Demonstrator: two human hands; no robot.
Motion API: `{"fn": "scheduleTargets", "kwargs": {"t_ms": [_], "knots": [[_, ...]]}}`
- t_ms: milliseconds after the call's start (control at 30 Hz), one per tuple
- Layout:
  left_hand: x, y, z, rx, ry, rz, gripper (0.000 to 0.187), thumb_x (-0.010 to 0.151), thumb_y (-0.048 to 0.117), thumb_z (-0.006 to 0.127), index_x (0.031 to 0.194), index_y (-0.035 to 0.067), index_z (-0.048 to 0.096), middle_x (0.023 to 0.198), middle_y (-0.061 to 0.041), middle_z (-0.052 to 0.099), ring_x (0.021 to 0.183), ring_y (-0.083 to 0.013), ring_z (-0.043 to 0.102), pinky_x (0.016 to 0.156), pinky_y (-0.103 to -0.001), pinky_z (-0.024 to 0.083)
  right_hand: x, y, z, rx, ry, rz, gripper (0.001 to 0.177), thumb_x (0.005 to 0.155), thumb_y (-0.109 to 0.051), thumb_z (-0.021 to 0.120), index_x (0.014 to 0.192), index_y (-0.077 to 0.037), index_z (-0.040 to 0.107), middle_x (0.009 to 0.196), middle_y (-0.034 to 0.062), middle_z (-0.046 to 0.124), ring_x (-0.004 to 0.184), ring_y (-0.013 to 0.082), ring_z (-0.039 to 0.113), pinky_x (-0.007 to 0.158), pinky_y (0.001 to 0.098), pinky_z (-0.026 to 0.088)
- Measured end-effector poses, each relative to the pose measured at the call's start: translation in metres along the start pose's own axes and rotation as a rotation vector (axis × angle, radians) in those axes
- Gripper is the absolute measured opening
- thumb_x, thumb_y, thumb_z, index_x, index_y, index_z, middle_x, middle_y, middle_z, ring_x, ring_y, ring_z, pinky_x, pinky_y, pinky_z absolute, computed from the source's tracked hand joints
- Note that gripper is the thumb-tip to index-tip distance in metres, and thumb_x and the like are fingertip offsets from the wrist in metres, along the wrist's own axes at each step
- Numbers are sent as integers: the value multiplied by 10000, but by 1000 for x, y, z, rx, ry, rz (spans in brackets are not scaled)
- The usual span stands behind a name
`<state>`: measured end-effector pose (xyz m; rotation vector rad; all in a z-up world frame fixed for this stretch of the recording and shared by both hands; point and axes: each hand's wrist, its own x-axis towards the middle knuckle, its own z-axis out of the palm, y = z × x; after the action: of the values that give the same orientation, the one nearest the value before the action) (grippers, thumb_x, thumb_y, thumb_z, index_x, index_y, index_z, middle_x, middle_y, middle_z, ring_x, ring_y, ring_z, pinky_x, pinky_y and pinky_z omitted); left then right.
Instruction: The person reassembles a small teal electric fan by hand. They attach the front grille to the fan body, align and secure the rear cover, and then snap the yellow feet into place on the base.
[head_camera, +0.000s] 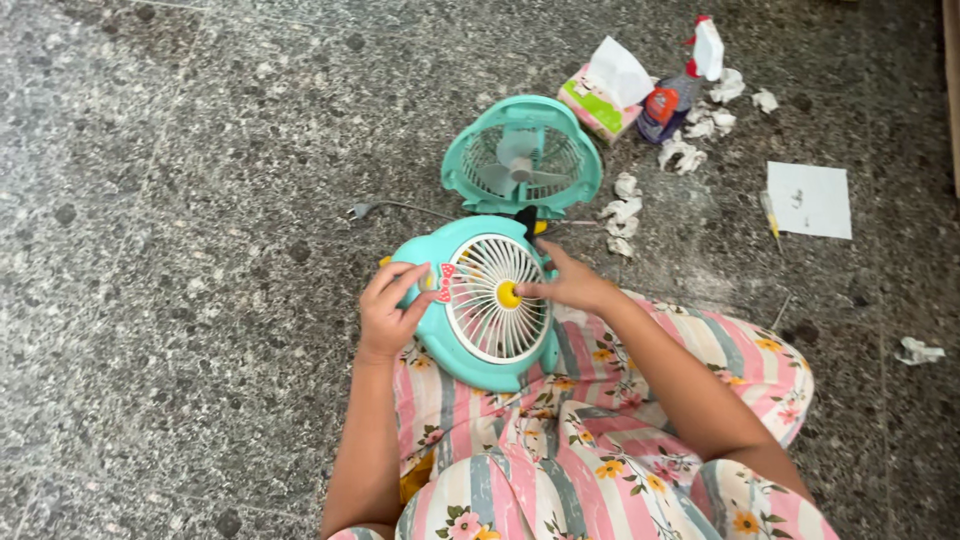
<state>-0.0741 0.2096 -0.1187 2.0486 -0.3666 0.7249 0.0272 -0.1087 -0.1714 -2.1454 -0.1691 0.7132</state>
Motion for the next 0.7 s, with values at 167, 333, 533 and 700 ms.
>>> {"fn": "scheduleTargets", "kwargs": {"t_ms": [167, 333, 533, 700], "knots": [[-7, -12, -1, -39, 16, -11, 391, 817, 150, 868, 1160, 22, 728, 1060, -99, 674, 941, -262, 679, 832, -357, 559, 10, -10, 11, -92, -61, 14, 1241, 589, -667, 855, 1544, -45, 365, 1467, 248, 536, 1347, 367, 553, 1099, 457, 456], [-15, -12, -5, -59, 41, -123, 398, 798, 139, 872, 1150, 17, 733, 1059, -105, 672, 911, -256, 677, 812, -352, 552, 13, -16, 31, -151, -44, 73, 1122, 631, -654, 842, 1509, -68, 462, 1464, 231, 546, 1331, 371, 561, 1088, 457, 460], [1, 8, -5, 135, -121, -370, 402, 795, 244, 864, 1131, 56, 750, 1097, -75, 685, 1031, -273, 665, 901, -395, 535, 2, -12, 30, -66, 23, 32, 979, 666, -616, 839, 1431, -71, 564, 1416, 197, 605, 1282, 341, 605, 1034, 448, 503], [15, 36, 15, 525, -243, -264, 392, 667, 357, 899, 966, 121, 804, 1068, -73, 681, 1210, -322, 533, 1019, -691, 239, -2, -2, 39, 45, 104, -14, 857, 719, -560, 833, 1373, -53, 608, 1284, 159, 687, 1058, 267, 725, 923, 398, 569]]}}
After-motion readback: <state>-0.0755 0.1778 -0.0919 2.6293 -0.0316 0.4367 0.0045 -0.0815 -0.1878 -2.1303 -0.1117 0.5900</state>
